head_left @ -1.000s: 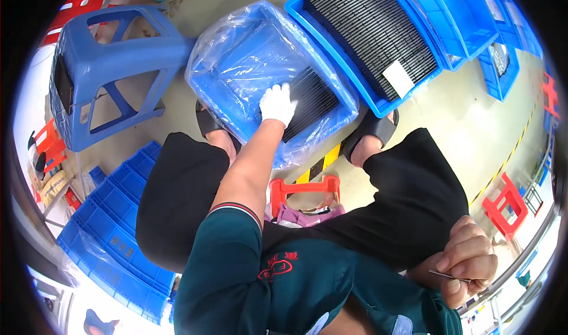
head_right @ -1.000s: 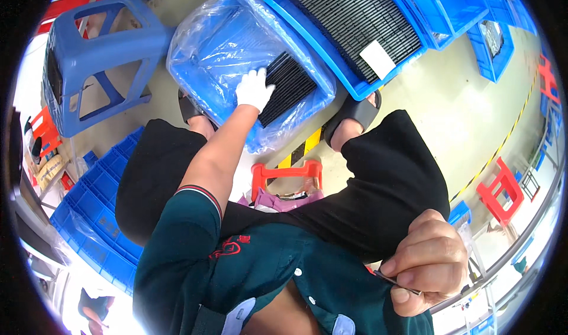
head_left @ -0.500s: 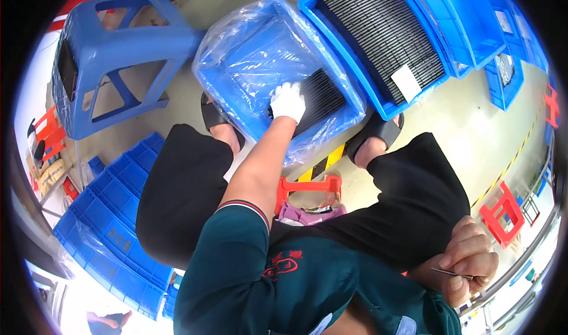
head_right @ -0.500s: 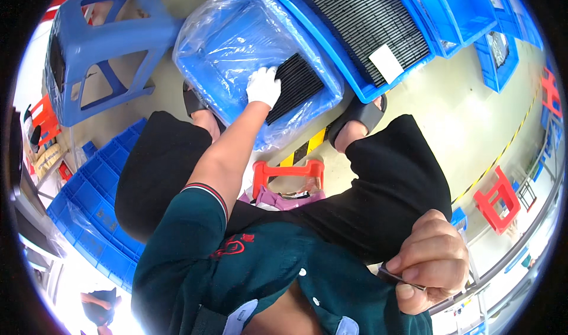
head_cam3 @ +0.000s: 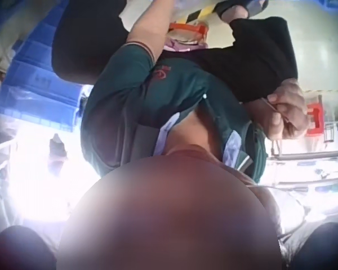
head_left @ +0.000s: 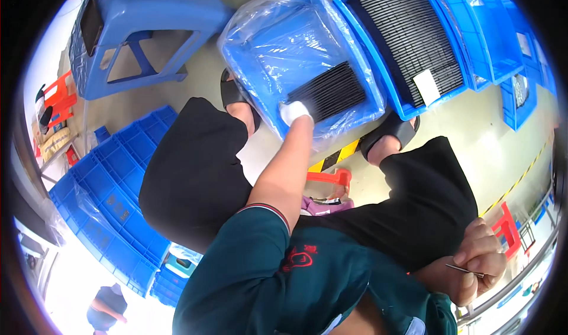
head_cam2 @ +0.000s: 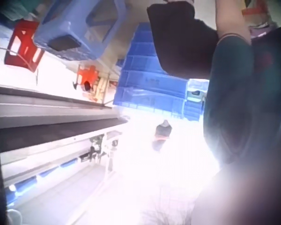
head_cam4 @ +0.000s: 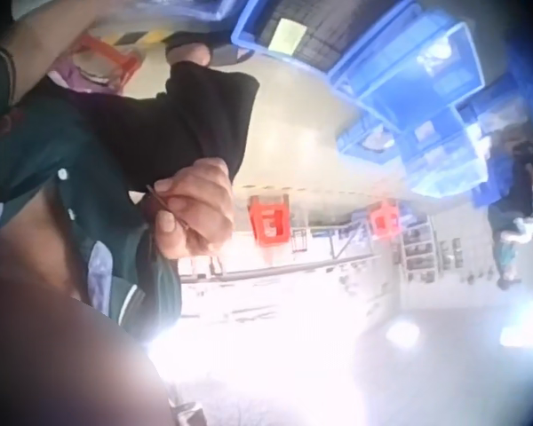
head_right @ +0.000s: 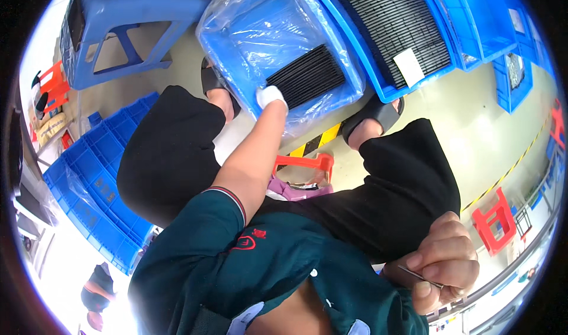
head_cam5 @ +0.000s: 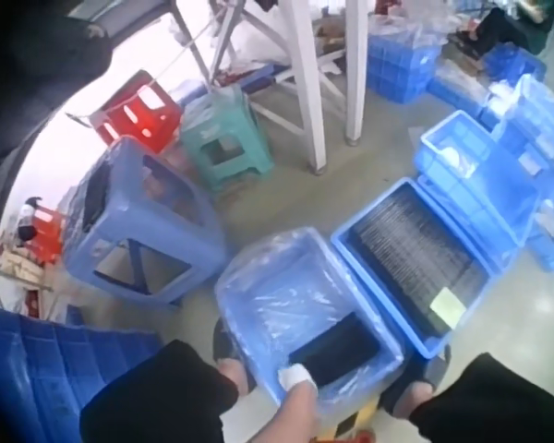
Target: Inspecting and sorting a batch of small black metal pins into a blue plastic crate.
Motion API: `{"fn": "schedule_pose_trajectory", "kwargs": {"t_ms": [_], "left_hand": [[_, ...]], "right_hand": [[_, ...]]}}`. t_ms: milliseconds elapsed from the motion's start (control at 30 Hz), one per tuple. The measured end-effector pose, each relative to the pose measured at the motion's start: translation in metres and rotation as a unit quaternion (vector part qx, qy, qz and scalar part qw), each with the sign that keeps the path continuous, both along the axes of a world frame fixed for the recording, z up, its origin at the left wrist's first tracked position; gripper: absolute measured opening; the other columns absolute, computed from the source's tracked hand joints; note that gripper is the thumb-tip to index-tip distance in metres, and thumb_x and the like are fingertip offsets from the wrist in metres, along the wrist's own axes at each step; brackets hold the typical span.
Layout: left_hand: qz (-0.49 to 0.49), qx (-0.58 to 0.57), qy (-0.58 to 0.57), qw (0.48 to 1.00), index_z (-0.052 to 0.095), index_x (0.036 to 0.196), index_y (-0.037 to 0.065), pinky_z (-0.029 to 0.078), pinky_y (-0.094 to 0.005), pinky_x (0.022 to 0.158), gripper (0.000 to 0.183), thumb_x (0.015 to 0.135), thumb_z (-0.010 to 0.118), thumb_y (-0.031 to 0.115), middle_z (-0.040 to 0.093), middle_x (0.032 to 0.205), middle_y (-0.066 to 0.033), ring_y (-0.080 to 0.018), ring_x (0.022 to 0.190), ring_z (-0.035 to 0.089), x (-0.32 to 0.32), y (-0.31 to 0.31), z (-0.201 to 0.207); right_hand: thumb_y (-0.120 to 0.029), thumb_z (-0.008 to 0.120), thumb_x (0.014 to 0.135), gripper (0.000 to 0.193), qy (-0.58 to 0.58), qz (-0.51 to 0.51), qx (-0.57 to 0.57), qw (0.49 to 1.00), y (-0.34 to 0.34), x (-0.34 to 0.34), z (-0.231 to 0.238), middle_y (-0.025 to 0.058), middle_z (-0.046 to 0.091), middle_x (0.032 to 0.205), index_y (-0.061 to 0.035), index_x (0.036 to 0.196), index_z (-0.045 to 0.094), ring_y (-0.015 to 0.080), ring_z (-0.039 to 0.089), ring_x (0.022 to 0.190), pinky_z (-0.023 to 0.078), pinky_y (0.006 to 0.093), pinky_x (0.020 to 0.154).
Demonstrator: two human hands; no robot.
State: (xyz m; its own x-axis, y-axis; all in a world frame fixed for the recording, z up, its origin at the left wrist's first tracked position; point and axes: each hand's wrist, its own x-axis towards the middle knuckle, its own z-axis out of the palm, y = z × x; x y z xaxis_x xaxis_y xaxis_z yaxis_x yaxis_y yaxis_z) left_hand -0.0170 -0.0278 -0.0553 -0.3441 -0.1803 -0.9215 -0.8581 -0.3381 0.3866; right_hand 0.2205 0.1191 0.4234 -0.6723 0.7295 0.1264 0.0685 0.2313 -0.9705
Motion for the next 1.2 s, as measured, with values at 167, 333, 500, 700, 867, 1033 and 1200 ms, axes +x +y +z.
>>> {"fn": "schedule_pose_trajectory", "kwargs": {"t_ms": [167,333,500,700,867,1033,1200], "left_hand": [[-0.264,-0.183,-0.039,0.946,0.067,0.103,0.001,0.05,-0.035,0.083,0.039,0.092,0.044,0.03,0.066,0.108,-0.0139,-0.0255,0.092,0.064,0.028,0.029,0.012],[-0.314,-0.157,0.011,0.936,0.066,0.105,0.003,0.05,-0.0373,0.072,0.023,0.084,0.057,0.01,0.065,0.094,-0.0105,-0.0245,0.077,0.062,-0.02,-0.001,0.04],[-0.193,-0.086,-0.03,0.977,0.062,0.114,-0.001,0.052,-0.0364,0.081,0.032,0.092,0.055,0.02,0.065,0.114,-0.0134,-0.0246,0.095,0.065,-0.016,-0.003,0.031],[-0.308,-0.074,-0.079,0.945,0.057,0.084,0.02,0.034,-0.0384,0.048,0.02,0.094,0.051,0.036,0.043,0.061,-0.0009,-0.0215,0.052,0.042,-0.041,-0.033,0.015],[-0.274,-0.02,-0.119,0.954,0.058,0.075,0.017,0.037,-0.04,0.046,0.026,0.093,0.053,0.036,0.046,0.056,-0.0019,-0.0184,0.046,0.046,-0.035,-0.029,0.014],[-0.739,-0.273,0.374,0.49,0.066,0.113,0.005,0.045,-0.0403,0.095,0.035,0.084,0.052,0.02,0.065,0.108,-0.0193,-0.0327,0.106,0.059,0.001,0.025,0.056],[-0.808,-0.303,0.372,0.341,0.061,0.119,0.014,0.044,-0.0437,0.094,0.036,0.084,0.057,0.024,0.057,0.116,-0.0132,-0.033,0.11,0.053,0.002,0.041,0.073]], "right_hand": [[-0.02,0.071,0.078,0.02,-0.03,-0.002,0.007,1.0,0.003,0.008,-0.006,0.0068,0.063,0.076,-0.0085,0.084,0.056,0.0151,0.052,0.061,0.035,0.0299,0.058],[-0.02,0.071,0.078,0.019,0.018,0.032,-0.003,0.999,0.004,0.001,-0.006,0.007,0.063,0.077,-0.0082,0.086,0.058,0.0145,0.054,0.061,0.037,0.0289,0.058],[-0.018,0.07,0.079,0.017,0.009,0.028,0.007,1.0,0.005,-0.007,0.0,0.0072,0.064,0.077,-0.0075,0.086,0.059,0.0143,0.058,0.062,0.039,0.0269,0.055],[-0.015,0.07,0.078,0.015,0.02,0.022,0.003,1.0,0.0,-0.012,-0.001,0.0064,0.065,0.075,-0.0077,0.084,0.059,0.014,0.057,0.06,0.039,0.0265,0.054],[-0.016,0.07,0.079,0.015,0.014,0.004,0.019,1.0,0.0,-0.012,0.0,0.0067,0.064,0.073,-0.0075,0.084,0.058,0.0137,0.057,0.059,0.037,0.0268,0.053],[-0.018,0.07,0.079,0.018,-0.008,-0.013,0.025,1.0,-0.001,-0.002,0.001,0.0067,0.063,0.072,-0.0072,0.084,0.058,0.0137,0.057,0.058,0.036,0.0263,0.053],[-0.016,0.07,0.078,0.016,0.003,-0.017,0.032,0.999,-0.004,-0.003,-0.003,0.007,0.064,0.073,-0.0072,0.085,0.058,0.0138,0.057,0.059,0.037,0.026,0.053]]}}
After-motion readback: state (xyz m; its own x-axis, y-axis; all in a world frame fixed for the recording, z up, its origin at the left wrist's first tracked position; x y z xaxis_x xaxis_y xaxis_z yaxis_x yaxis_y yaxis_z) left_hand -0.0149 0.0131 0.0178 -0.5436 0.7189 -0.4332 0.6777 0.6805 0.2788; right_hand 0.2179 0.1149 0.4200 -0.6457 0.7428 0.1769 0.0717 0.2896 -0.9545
